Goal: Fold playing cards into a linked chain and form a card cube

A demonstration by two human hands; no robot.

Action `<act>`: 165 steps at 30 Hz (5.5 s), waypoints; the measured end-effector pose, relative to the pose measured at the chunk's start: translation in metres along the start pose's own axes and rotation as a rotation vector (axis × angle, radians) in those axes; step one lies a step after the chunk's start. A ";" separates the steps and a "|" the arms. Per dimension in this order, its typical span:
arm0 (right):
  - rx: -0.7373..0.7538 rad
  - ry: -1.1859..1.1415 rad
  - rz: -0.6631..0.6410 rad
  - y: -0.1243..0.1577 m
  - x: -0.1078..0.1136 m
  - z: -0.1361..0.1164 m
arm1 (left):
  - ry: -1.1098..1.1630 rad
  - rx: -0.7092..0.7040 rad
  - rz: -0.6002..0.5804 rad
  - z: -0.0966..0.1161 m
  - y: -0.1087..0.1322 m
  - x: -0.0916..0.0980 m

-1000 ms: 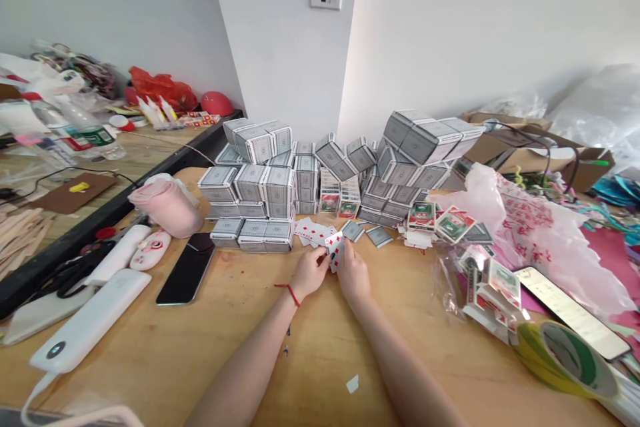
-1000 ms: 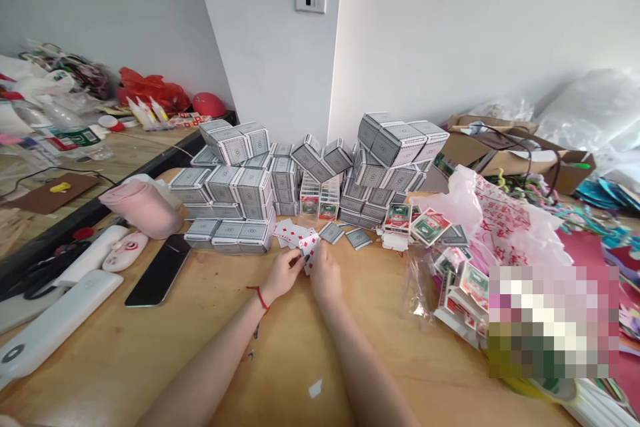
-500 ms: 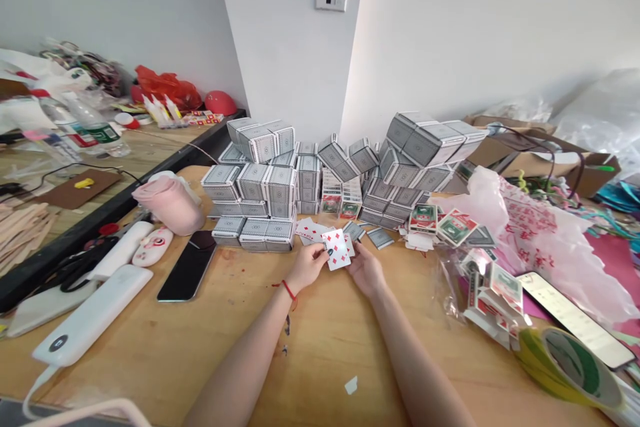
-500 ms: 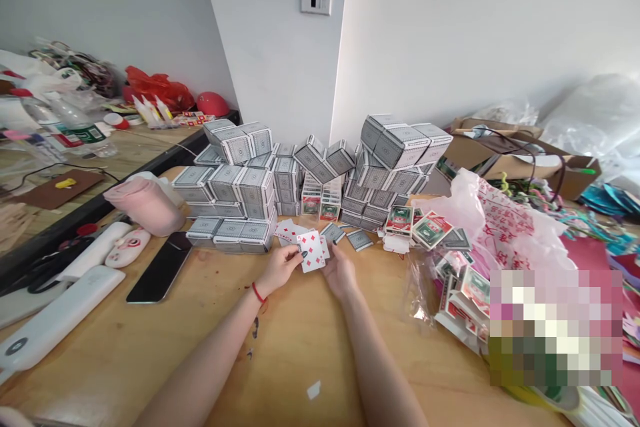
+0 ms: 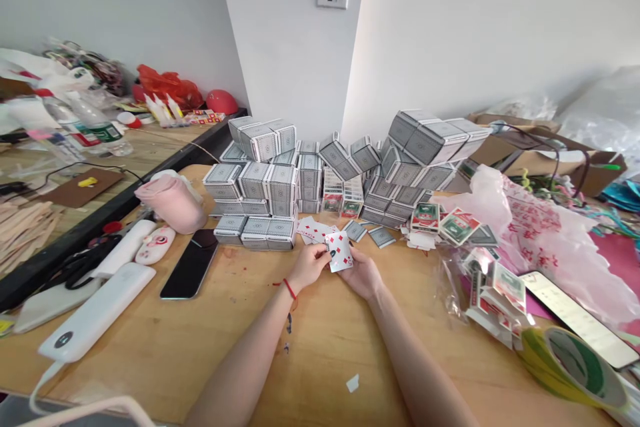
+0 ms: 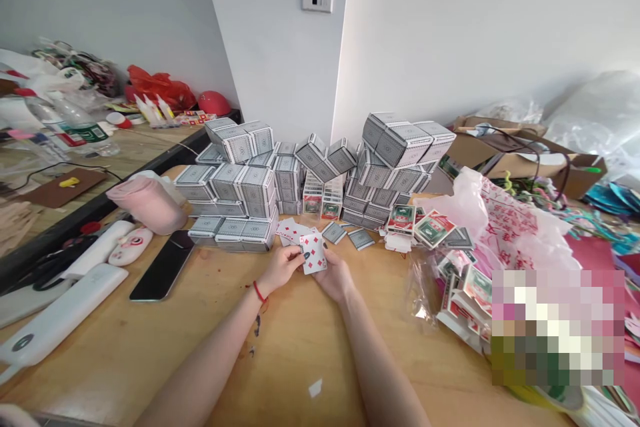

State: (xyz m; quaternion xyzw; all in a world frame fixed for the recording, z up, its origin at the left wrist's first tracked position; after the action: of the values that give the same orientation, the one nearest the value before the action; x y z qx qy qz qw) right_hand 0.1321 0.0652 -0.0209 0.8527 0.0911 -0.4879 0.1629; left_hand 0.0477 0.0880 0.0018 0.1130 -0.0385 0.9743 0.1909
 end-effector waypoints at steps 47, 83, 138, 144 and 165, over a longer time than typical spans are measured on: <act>0.558 1.088 0.203 0.019 -0.026 -0.014 | 0.759 0.208 -0.027 -0.001 0.007 -0.020; 0.341 0.601 0.172 0.010 -0.010 -0.012 | 0.173 -0.011 0.424 0.001 0.012 0.021; 0.364 0.711 0.230 0.011 -0.008 -0.020 | -0.071 -0.106 0.380 0.013 0.016 0.013; 0.342 0.730 0.223 0.011 -0.007 -0.021 | -0.032 -0.115 0.368 0.013 0.016 0.013; 0.372 0.713 0.262 0.011 -0.001 -0.021 | 0.049 -0.059 0.369 0.011 0.016 0.013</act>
State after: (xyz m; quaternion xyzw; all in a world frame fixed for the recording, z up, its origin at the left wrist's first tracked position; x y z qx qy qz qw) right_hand 0.1518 0.0621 -0.0080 0.9874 -0.0568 -0.1454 0.0251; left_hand 0.0325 0.0765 0.0149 0.0744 -0.0825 0.9937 0.0133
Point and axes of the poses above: each hand's wrist, its own y-axis away from the middle knuckle, its own x-axis out of the back of the hand, z = x × y, the point moved 9 cm from there along -y, towards the middle knuckle, and after that the axes turned 5 degrees about -y, right-handed, at the moved point
